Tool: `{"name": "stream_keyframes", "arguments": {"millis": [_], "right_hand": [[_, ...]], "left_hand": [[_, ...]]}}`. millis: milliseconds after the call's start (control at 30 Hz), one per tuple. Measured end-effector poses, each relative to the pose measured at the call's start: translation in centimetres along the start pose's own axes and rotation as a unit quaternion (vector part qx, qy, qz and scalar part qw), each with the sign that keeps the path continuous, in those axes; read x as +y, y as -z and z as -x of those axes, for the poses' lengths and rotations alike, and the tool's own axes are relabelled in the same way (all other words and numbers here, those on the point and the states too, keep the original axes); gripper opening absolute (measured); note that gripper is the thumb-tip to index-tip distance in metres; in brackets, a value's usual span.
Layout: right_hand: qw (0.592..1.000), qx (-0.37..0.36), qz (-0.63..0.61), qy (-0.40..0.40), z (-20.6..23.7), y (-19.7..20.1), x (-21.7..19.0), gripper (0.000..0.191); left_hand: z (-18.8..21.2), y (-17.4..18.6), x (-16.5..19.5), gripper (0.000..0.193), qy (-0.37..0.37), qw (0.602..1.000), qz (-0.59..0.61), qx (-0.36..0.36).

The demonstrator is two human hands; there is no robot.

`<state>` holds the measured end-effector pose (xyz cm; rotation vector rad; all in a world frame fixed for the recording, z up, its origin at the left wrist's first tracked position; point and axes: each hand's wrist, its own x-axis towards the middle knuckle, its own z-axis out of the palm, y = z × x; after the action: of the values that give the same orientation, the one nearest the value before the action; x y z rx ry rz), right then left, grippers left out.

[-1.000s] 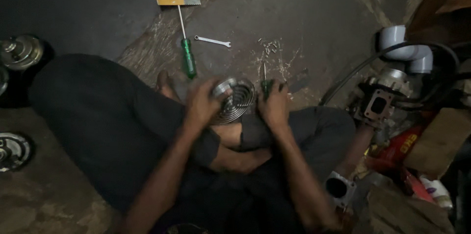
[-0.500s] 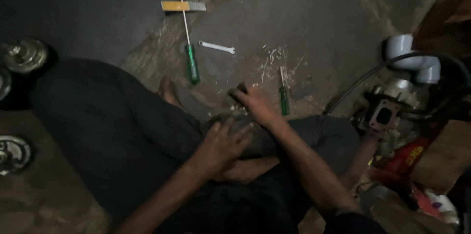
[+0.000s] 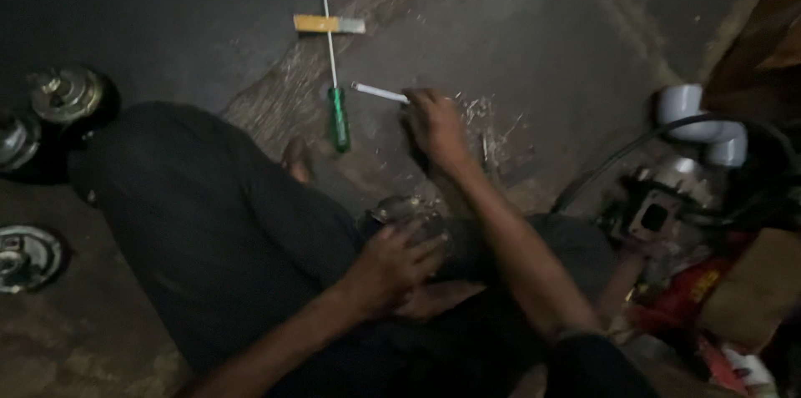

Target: The person sits on the floor and assembles a circular metal grid by inserting small metal pins into its holes using a screwdriver and a wrench. The person repeatedly picks up pins, places them into the grid, and uses tools to secure them.

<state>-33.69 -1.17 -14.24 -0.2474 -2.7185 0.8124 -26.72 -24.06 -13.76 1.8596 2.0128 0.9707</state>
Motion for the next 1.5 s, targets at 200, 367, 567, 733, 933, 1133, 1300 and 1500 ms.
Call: {"name": "stream_keyframes", "arguments": {"millis": [200,367,567,733,933,1133,1300,1500], "right_hand": [[0.983,-0.132,0.129,0.018,-4.7,0.2,-2.2,0.02],[0.962,-0.188,0.129,-0.152,-3.1,4.4,-1.5,0.039],[0.838,-0.025,-0.354,-0.414,0.6,8.6,-1.1,0.031],[0.797,0.008,-0.512,-0.322,4.9,7.5,-2.6,0.037],[0.827,-0.012,-0.478,-0.295,8.0,7.1,-2.6,0.038],[0.805,-0.047,-0.478,-0.349,10.6,9.3,-1.6,0.038],[0.824,-0.089,-0.486,-0.279,12.8,10.3,-2.4,0.025],[0.857,-0.059,-0.412,-0.304,12.4,10.7,-3.4,0.027]], "left_hand": [[-7.4,4.5,-1.3,0.039,0.134,0.989,0.058,0.021],[-10.5,7.1,-5.1,0.042,0.355,0.919,0.167,0.05],[-10.3,8.6,-7.3,0.045,0.362,0.871,0.311,0.114],[-9.9,8.2,-6.0,0.045,0.38,0.882,0.265,0.084],[-9.6,5.1,-4.3,0.049,0.371,0.908,0.196,0.01],[-10.1,1.0,-4.4,0.052,0.183,0.973,0.135,0.043],[-10.6,0.6,-4.0,0.051,0.212,0.971,0.111,0.003],[-11.6,2.0,-2.8,0.049,0.202,0.972,0.117,-0.024]]}}
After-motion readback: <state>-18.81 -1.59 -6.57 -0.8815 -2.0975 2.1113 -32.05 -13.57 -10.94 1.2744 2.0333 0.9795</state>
